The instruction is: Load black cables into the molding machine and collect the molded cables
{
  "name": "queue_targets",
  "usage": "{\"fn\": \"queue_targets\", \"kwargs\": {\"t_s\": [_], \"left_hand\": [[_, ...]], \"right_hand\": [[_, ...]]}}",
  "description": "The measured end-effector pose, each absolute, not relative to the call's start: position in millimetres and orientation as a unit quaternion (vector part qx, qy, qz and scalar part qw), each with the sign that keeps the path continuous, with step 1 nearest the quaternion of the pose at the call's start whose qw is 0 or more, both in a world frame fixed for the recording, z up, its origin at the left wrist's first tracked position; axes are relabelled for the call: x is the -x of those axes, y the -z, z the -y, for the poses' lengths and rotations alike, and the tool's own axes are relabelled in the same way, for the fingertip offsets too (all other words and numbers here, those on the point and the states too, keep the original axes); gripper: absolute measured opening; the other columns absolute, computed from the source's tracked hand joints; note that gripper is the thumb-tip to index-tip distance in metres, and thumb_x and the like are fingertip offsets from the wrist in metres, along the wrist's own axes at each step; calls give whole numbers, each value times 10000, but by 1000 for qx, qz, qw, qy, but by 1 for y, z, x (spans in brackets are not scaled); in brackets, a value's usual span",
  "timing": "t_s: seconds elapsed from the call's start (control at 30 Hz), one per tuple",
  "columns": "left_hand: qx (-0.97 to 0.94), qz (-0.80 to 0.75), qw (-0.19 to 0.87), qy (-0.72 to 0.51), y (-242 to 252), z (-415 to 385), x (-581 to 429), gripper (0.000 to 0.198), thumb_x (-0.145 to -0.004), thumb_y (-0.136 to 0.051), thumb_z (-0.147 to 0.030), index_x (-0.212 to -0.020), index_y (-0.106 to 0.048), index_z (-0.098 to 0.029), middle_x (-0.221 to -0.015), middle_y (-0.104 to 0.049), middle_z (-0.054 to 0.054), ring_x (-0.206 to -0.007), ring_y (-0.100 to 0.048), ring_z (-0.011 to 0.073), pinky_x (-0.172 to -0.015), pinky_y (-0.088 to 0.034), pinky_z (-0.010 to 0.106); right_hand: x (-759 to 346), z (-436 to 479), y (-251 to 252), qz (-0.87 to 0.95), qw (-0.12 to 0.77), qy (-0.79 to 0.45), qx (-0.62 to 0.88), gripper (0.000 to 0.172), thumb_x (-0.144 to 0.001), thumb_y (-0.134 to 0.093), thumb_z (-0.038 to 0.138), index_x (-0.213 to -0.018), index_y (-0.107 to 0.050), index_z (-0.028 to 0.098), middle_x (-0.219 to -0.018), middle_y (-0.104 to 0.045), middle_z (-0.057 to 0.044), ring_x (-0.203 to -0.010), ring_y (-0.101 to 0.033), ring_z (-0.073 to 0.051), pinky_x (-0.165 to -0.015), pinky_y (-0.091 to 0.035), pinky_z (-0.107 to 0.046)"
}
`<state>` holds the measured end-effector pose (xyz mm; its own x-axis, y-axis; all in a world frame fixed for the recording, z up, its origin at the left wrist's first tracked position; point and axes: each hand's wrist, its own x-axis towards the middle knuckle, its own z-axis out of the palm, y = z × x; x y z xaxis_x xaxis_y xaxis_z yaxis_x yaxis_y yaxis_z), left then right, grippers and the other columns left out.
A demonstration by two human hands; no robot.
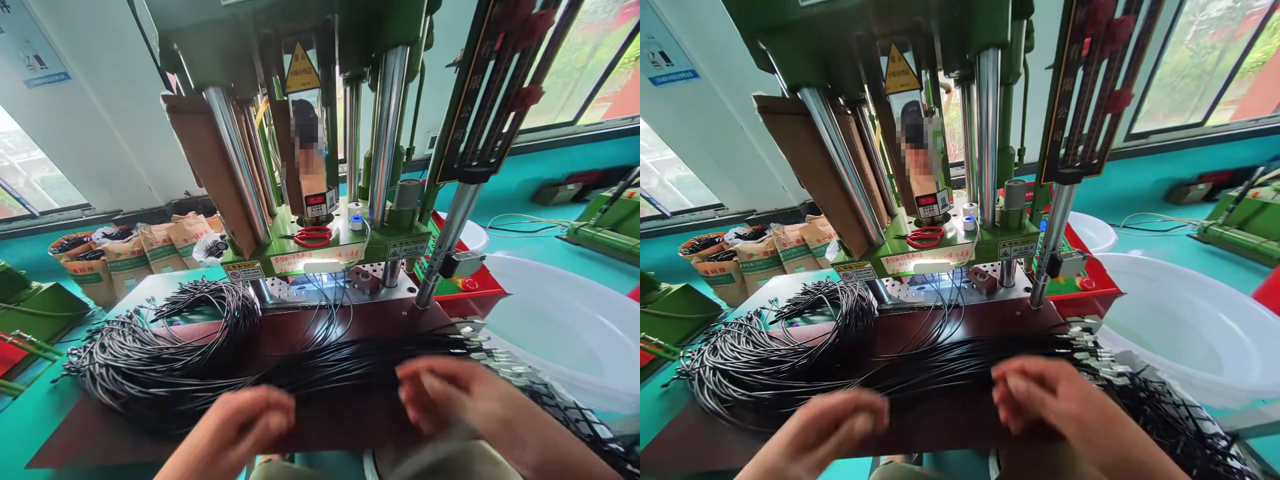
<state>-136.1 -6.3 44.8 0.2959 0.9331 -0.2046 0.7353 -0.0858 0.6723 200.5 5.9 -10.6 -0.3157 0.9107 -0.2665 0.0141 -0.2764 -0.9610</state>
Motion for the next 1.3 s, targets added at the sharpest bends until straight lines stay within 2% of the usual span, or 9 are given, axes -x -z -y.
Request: {"fn": "queue_targets", "kwargs": {"t_s": [0.07, 0.17, 0.33, 0.47, 0.73, 0.93, 1.1, 1.2, 1.3], "left_hand": [[-733, -573, 291, -221, -48, -27, 121, 332, -912, -415, -441, -1066, -659, -277, -1073, -691, 4, -1022, -618, 188, -943, -459, 308], [-752, -574, 204, -250, -39, -76, 99, 333, -894, -439, -366, -1129, -625, -221, -1166, -665, 47, -1091, -597, 206, -979, -431, 324], [-751, -599, 195, -199, -15, -105, 75, 386, -868, -480, -267, -1207, -554, -99, -1114, -678, 145, -1032, -631, 229, -927, -452, 327], [-744, -611, 198, -184, -10, -102, 66, 396, -860, -507, -290, -1204, -557, -100, -1063, -688, 137, -974, -638, 227, -891, -454, 319], [-740, -605, 202, -212, -11, -97, 63, 323, -869, -489, -287, -1127, -595, -125, -1074, -683, 114, -964, -632, 212, -862, -463, 310], [-748, -595, 176, -235, -32, -81, 60, 273, -895, -466, -295, -1109, -580, -170, -1026, -687, 97, -955, -632, 227, -859, -472, 352], [-770, -535, -5, -348, -36, -15, 36, 242, -883, -409, -151, -1055, -578, -177, -1126, -629, 118, -1110, -540, 254, -983, -402, 450], [-885, -308, 70, -342, -23, 15, 34, 284, -849, -421, -99, -1072, -578, -180, -1082, -650, 83, -1086, -558, 195, -972, -450, 357], [-895, -324, 93, -292, -13, 11, 59, 293, -876, -456, -144, -1144, -565, -185, -1150, -627, 86, -1139, -533, 197, -1023, -425, 373]], "right_hand": [[-178, -42, -4, 425, 467, -637, 442, 334, -797, -660, 460, -1019, -694, 214, -1004, -710, -82, -904, -670, -221, -901, -514, -394], [-148, -91, -8, 339, 557, -626, 427, 205, -748, -739, 317, -856, -684, 153, -893, -685, -77, -912, -642, -206, -965, -468, -380], [-122, -126, 9, 267, 529, -668, 450, 90, -819, -651, 208, -828, -604, 132, -782, -624, -84, -796, -637, -190, -839, -532, -369], [-117, -132, 14, 213, 488, -729, 429, 121, -844, -600, 184, -940, -552, 128, -769, -596, -82, -724, -636, -205, -676, -575, -383], [-118, -129, 8, 181, 434, -788, 398, 116, -872, -518, 214, -928, -540, 115, -763, -581, -86, -660, -610, -203, -592, -558, -367], [-96, -114, -3, 156, 426, -836, 307, 85, -840, -480, 169, -884, -541, 129, -747, -597, -56, -688, -627, -182, -664, -551, -337], [-72, -96, -17, 130, 417, -861, 261, 107, -782, -496, 167, -874, -549, 161, -722, -602, -33, -644, -615, -178, -652, -551, -350], [-62, -93, -31, 107, 433, -861, 245, 177, -696, -484, 104, -862, -538, 132, -799, -612, -96, -763, -639, -229, -711, -555, -397], [-55, -95, -41, 99, 458, -849, 245, 268, -588, -465, 57, -835, -526, 138, -830, -604, -122, -867, -635, -265, -752, -553, -428]]}}
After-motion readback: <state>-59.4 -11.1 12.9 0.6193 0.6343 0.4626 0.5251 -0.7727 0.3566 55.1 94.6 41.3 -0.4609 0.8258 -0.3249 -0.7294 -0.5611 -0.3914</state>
